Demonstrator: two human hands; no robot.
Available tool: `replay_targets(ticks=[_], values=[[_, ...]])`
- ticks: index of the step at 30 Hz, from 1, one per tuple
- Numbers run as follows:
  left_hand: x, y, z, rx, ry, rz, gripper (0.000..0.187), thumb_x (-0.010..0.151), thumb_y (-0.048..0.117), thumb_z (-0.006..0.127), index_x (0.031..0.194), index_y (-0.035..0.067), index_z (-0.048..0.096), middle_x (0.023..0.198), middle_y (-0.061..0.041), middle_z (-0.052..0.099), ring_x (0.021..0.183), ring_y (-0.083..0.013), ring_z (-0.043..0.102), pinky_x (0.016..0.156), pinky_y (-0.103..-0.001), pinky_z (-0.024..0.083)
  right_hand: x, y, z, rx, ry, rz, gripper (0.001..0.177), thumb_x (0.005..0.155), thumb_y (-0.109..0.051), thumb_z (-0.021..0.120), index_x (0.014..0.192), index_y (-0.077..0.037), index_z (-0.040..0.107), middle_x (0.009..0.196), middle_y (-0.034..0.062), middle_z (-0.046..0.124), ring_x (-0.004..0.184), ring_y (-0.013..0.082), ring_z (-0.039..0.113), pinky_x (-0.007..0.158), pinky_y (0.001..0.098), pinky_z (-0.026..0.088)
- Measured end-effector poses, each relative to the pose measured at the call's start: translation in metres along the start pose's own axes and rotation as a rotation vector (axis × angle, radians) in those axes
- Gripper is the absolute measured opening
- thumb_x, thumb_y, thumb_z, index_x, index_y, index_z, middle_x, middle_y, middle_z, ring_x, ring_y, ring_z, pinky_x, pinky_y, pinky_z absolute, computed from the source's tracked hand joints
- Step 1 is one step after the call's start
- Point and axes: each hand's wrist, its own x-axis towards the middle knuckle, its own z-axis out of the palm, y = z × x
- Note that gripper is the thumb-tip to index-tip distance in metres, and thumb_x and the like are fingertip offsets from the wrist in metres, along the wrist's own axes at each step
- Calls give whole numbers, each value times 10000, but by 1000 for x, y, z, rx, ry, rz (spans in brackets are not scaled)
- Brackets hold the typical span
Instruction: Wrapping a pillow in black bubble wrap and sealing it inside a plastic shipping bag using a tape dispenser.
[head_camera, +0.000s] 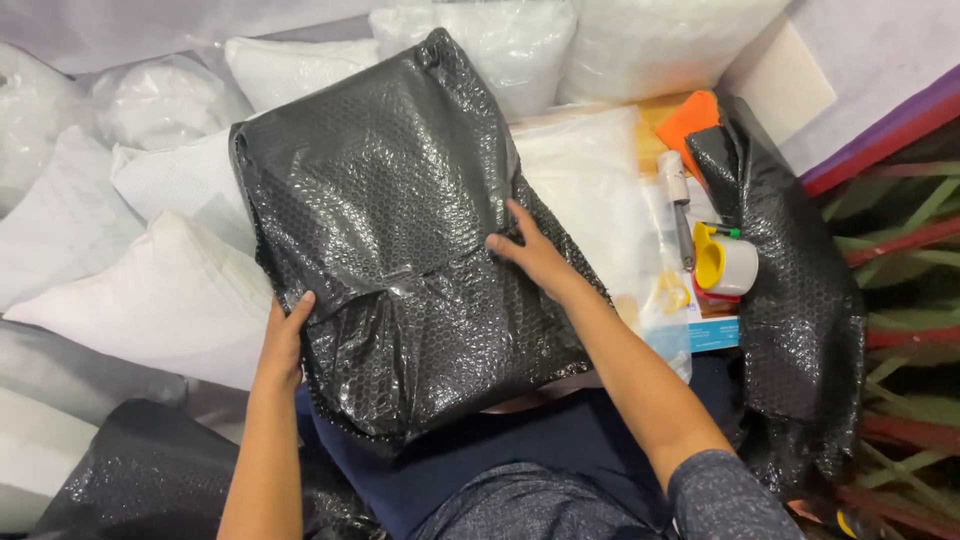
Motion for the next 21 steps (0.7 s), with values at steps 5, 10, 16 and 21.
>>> replay_targets(ticks=[5, 10, 16, 21], values=[[-19, 18, -2, 158, 53, -11, 801, 969, 385, 653, 1623, 124, 271, 1583, -260, 358, 1439, -452, 370, 1133, -607, 356, -18, 7, 13, -152, 25, 19, 943, 828, -575, 813, 1597, -230, 388, 1607, 207, 379, 1512, 373, 338, 1219, 536, 285], [-42, 60, -12, 269, 66, -7, 831, 934, 390, 656, 1620, 105, 283, 1565, -285, 374, 1430, -483, 371, 1129, -630, 340, -94, -29, 37, -125, 97, -6, 835, 869, -418, 796, 1553, -116, 423, 1516, 239, 444, 1444, 416, 415, 1183, 558, 344], [-17, 119, -4, 598, -40, 139, 923, 871, 455, 686, 1613, 64, 301, 1571, -303, 370, 1437, -496, 350, 1175, -600, 276, -153, -36, 59, 101, 221, 131, 924, 851, -323, 817, 1576, -82, 297, 1588, 265, 268, 1521, 456, 230, 1234, 572, 224], [57, 140, 35, 850, -228, 391, 921, 857, 548, 725, 1607, 150, 369, 1569, -200, 437, 1442, -413, 394, 1191, -541, 281, -175, -55, 65, 381, 398, 233, 891, 917, -252, 747, 1590, -74, 191, 1615, 303, 158, 1541, 469, 130, 1253, 568, 165]])
